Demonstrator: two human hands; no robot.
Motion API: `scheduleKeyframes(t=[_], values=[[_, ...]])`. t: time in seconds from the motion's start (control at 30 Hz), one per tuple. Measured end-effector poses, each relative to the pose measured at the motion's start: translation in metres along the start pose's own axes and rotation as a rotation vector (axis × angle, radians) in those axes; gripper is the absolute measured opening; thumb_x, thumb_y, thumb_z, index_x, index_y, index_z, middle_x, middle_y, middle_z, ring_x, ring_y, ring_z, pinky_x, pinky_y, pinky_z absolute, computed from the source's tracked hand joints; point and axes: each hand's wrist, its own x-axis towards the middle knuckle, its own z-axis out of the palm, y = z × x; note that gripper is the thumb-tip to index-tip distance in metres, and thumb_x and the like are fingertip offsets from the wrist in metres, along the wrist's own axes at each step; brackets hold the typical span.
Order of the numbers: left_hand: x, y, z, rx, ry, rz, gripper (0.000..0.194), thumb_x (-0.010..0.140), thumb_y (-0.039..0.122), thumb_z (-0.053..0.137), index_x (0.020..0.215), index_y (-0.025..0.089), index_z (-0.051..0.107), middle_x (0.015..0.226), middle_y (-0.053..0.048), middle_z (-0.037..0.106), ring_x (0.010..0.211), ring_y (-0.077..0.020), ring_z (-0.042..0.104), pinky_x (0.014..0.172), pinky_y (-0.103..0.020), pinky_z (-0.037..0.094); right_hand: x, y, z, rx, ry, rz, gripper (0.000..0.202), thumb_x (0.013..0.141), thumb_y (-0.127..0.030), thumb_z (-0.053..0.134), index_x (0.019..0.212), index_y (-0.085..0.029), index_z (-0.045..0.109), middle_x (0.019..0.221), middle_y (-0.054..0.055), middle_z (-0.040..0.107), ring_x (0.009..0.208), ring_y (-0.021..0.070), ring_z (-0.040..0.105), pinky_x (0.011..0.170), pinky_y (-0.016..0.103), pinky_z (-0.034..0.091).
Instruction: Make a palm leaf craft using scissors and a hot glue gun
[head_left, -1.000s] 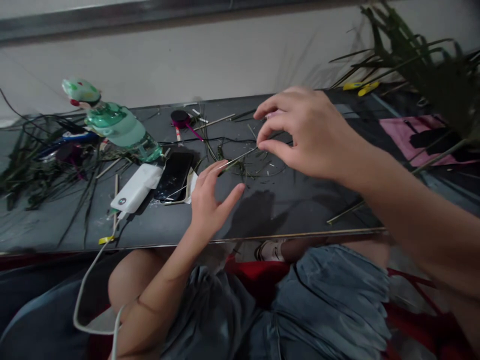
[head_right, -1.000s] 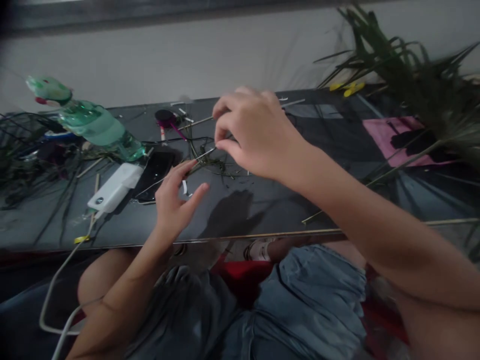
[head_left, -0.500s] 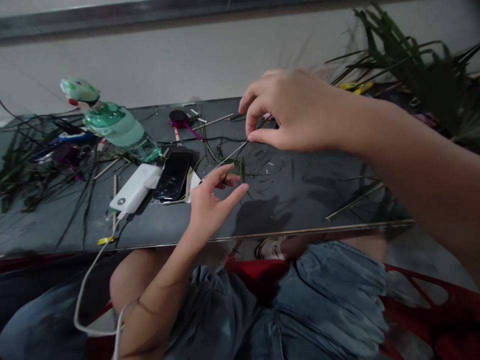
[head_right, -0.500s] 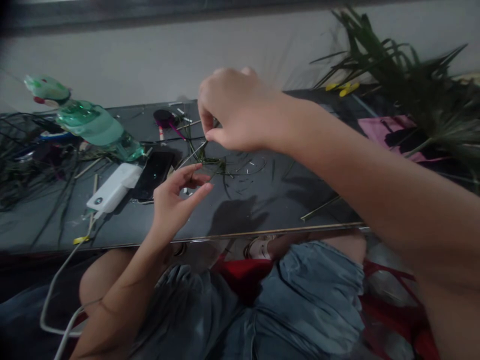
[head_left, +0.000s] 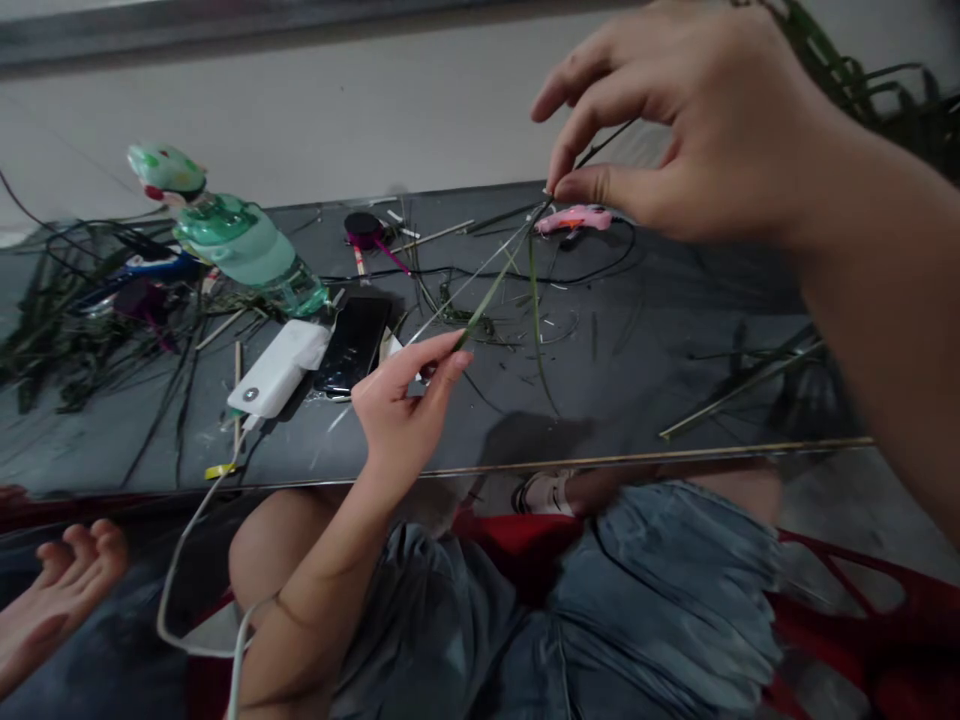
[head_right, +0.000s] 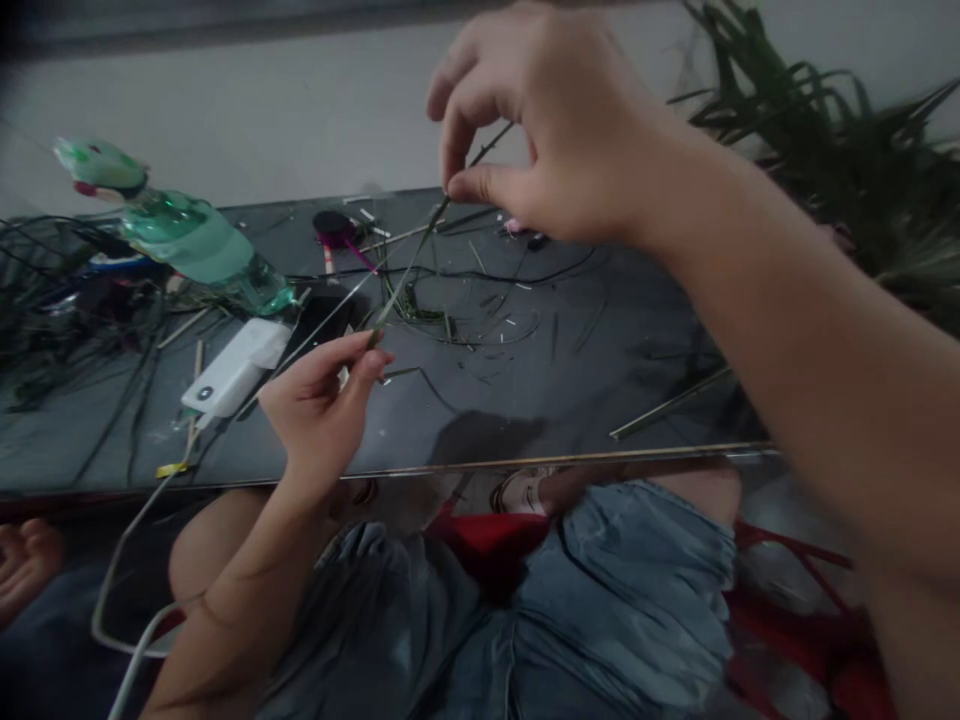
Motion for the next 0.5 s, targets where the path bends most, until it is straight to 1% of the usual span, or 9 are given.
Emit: scheduleKeyframes(t=[0.1,0.17,0.2,0.27,0.33,0.37,0.43,0.5], values=[[-0.001,0.002,0.001,0.074,0.040,0.169,0.017,0.083,0.018,0.073,0.098,0.026,0.076,0.081,0.001,0.076,0.065,-0.0098,0.066,0.064,-0.023,0.052,-0.004,0.008,0.006,0.016,0.056,-0.053,0.043,0.088,-0.050,0.049,0.099,-0.017,0.074,0.131,-0.004,0.059,0.124,0.0148,0.050,0.107,0.025,0.032],[-0.001,0.003,0.001,0.077,0.041,0.210,0.019,0.083,0.016,0.072,0.099,0.026,0.076,0.081,0.002,0.076,0.066,-0.0101,0.066,0.066,-0.023,0.052,-0.006,0.011,0.010,0.023,0.098,-0.065,0.042,0.088,-0.052,0.049,0.097,-0.018,0.074,0.133,-0.005,0.058,0.126,0.0174,0.049,0.108,0.028,0.032],[-0.001,0.002,0.000,0.063,0.011,0.188,0.019,0.083,0.017,0.071,0.099,0.026,0.076,0.083,0.001,0.077,0.069,-0.0109,0.067,0.068,-0.023,0.053,-0.006,0.011,0.011,0.028,0.117,-0.082,0.044,0.089,-0.053,0.048,0.097,-0.018,0.073,0.133,-0.004,0.058,0.126,0.0175,0.049,0.107,0.028,0.032],[0.002,0.001,-0.002,-0.003,-0.114,0.062,0.018,0.087,0.023,0.068,0.103,0.024,0.075,0.091,-0.002,0.077,0.080,-0.0141,0.070,0.076,-0.026,0.055,-0.006,0.005,0.010,0.055,0.125,-0.166,0.048,0.093,-0.053,0.041,0.097,-0.016,0.072,0.130,-0.002,0.060,0.122,0.0150,0.051,0.105,0.027,0.034],[0.006,-0.002,-0.007,-0.135,-0.253,-0.103,0.026,0.089,0.031,0.065,0.113,0.022,0.071,0.109,-0.007,0.075,0.099,-0.0193,0.070,0.087,-0.032,0.056,-0.004,-0.009,0.006,0.042,0.082,-0.259,0.048,0.096,-0.049,0.036,0.101,-0.016,0.071,0.117,-0.003,0.064,0.116,0.0121,0.054,0.103,0.028,0.036],[0.009,-0.003,-0.010,-0.219,-0.307,-0.165,0.034,0.088,0.034,0.066,0.119,0.021,0.068,0.118,-0.009,0.071,0.108,-0.0222,0.067,0.092,-0.034,0.055,-0.002,-0.018,0.003,-0.006,0.049,-0.272,0.045,0.097,-0.046,0.035,0.104,-0.018,0.070,0.109,-0.004,0.065,0.115,0.0121,0.054,0.102,0.030,0.036],[0.014,-0.003,-0.016,-0.384,-0.382,-0.239,0.051,0.081,0.038,0.074,0.129,0.023,0.062,0.131,-0.011,0.065,0.121,-0.0271,0.060,0.097,-0.037,0.053,0.004,-0.037,-0.003,-0.158,-0.034,-0.218,0.042,0.098,-0.042,0.034,0.113,-0.023,0.068,0.101,-0.005,0.062,0.119,0.0149,0.053,0.104,0.036,0.033],[0.017,-0.001,-0.021,-0.517,-0.421,-0.284,0.063,0.074,0.040,0.080,0.132,0.025,0.059,0.132,-0.011,0.063,0.123,-0.0292,0.059,0.094,-0.037,0.054,0.012,-0.051,-0.005,-0.257,-0.107,-0.157,0.043,0.099,-0.041,0.031,0.122,-0.025,0.063,0.103,-0.005,0.059,0.125,0.0170,0.050,0.107,0.039,0.029]])
